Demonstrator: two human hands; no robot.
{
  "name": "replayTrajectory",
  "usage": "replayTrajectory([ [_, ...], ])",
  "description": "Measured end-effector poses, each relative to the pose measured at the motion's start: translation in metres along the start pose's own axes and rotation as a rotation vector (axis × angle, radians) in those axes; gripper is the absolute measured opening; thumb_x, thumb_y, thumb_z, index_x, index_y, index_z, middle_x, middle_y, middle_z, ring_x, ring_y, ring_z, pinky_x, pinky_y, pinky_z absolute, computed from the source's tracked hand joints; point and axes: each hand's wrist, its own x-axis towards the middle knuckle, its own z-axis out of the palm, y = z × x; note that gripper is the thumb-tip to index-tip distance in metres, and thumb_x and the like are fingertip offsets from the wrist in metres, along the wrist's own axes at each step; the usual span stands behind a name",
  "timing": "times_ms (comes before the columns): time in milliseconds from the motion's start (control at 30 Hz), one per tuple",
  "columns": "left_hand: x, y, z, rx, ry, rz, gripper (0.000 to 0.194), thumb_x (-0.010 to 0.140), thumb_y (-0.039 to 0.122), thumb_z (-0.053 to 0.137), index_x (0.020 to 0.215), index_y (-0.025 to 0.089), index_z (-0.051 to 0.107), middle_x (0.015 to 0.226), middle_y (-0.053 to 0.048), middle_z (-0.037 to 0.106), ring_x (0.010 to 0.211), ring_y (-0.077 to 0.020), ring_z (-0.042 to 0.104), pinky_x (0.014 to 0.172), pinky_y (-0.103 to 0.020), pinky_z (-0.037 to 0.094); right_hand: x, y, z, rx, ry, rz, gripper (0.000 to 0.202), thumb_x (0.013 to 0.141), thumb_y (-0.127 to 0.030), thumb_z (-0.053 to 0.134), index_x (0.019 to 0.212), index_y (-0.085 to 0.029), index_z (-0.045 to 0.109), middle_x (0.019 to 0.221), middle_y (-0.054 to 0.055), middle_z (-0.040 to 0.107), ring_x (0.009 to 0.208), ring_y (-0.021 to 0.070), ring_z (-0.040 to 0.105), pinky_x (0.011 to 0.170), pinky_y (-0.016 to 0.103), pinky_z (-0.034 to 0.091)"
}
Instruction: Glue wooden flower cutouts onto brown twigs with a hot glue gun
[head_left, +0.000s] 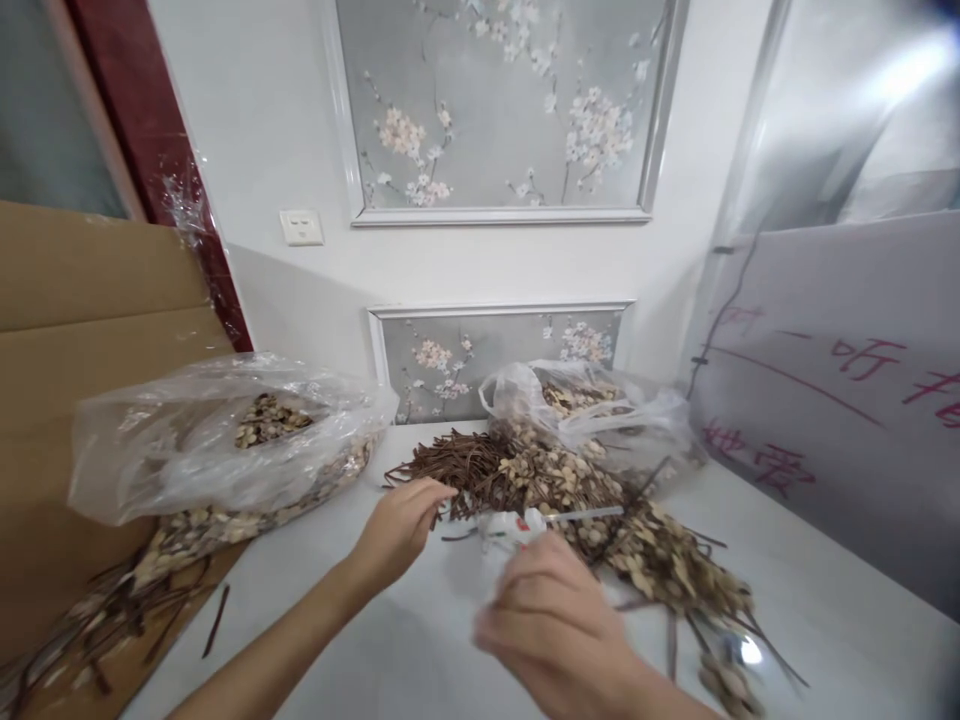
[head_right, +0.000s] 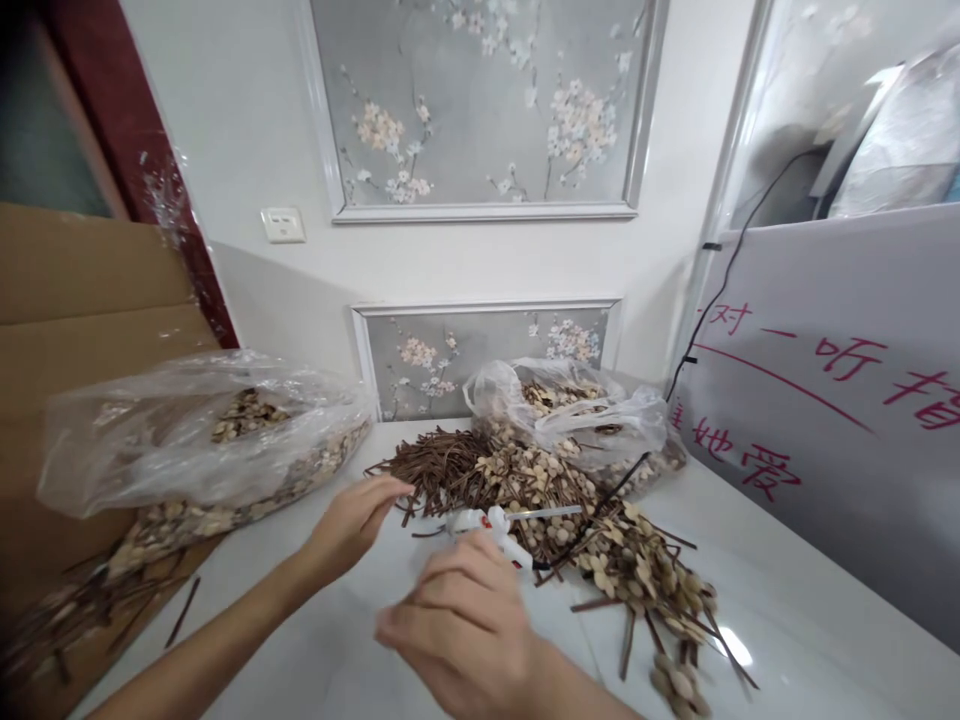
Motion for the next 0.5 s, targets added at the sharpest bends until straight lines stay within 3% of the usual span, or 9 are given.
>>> replayTrajectory([
  [67,0.013,-0.036,0.038,0.029,-0.075,-0.114,0.030,0.096,0.023,0.044,0.115,0.024,0.066,0.111,-0.006,0.071,0.103,-0.0209,0.065,0.094,-0.035,0.050,-0.009,0.010,0.036,0.005,-0.147,0.117,0.022,0.091,-0.033,0.064,0.075,-0.018,0.068,0.060,0.001,0.065,0.063,0.0142,0.061,0.069,0.031,0.045],
  [133,0.021,-0.061,0.067,0.058,-0.102,-0.163,0.028,0.093,0.026,0.051,0.116,0.022,0.066,0.111,-0.008,0.070,0.105,-0.0234,0.064,0.093,-0.036,0.050,-0.011,0.020,0.070,-0.035,-0.410,0.224,0.044,0.089,-0.049,0.061,0.057,-0.018,0.062,0.050,0.002,0.060,0.055,0.0149,0.060,0.066,0.031,0.043],
  [200,0.026,-0.073,0.087,0.088,-0.118,-0.187,0.026,0.087,0.029,0.061,0.111,0.021,0.068,0.110,-0.009,0.069,0.103,-0.0245,0.064,0.091,-0.037,0.051,0.000,0.025,0.091,-0.035,-0.600,0.248,0.050,0.093,-0.050,0.053,0.056,-0.018,0.063,0.053,0.004,0.062,0.058,0.0164,0.062,0.068,0.031,0.044],
  [300,0.026,-0.077,0.098,0.133,-0.089,-0.208,0.020,0.085,0.031,0.065,0.102,0.020,0.069,0.106,-0.008,0.069,0.099,-0.0237,0.064,0.091,-0.040,0.050,0.031,0.022,0.093,0.042,-0.728,0.287,0.042,0.095,-0.048,0.047,0.076,-0.020,0.072,0.072,0.005,0.072,0.074,0.0197,0.067,0.075,0.030,0.046],
  [400,0.020,-0.081,0.076,0.174,0.031,-0.223,0.020,0.088,0.030,0.060,0.104,0.024,0.070,0.111,-0.007,0.067,0.104,-0.0227,0.062,0.095,-0.036,0.048,0.056,0.019,0.080,0.051,-0.880,0.364,0.040,0.087,-0.053,0.057,0.103,-0.020,0.072,0.091,0.009,0.075,0.089,0.0257,0.068,0.081,0.034,0.048],
  [500,0.011,-0.096,0.009,0.246,0.221,-0.264,0.022,0.093,0.033,0.052,0.104,0.023,0.068,0.116,-0.007,0.065,0.113,-0.0226,0.058,0.104,-0.036,0.043,0.059,0.017,0.079,0.047,-1.059,0.385,0.058,0.078,-0.058,0.066,0.117,-0.016,0.067,0.097,0.015,0.074,0.090,0.0329,0.070,0.078,0.040,0.052],
])
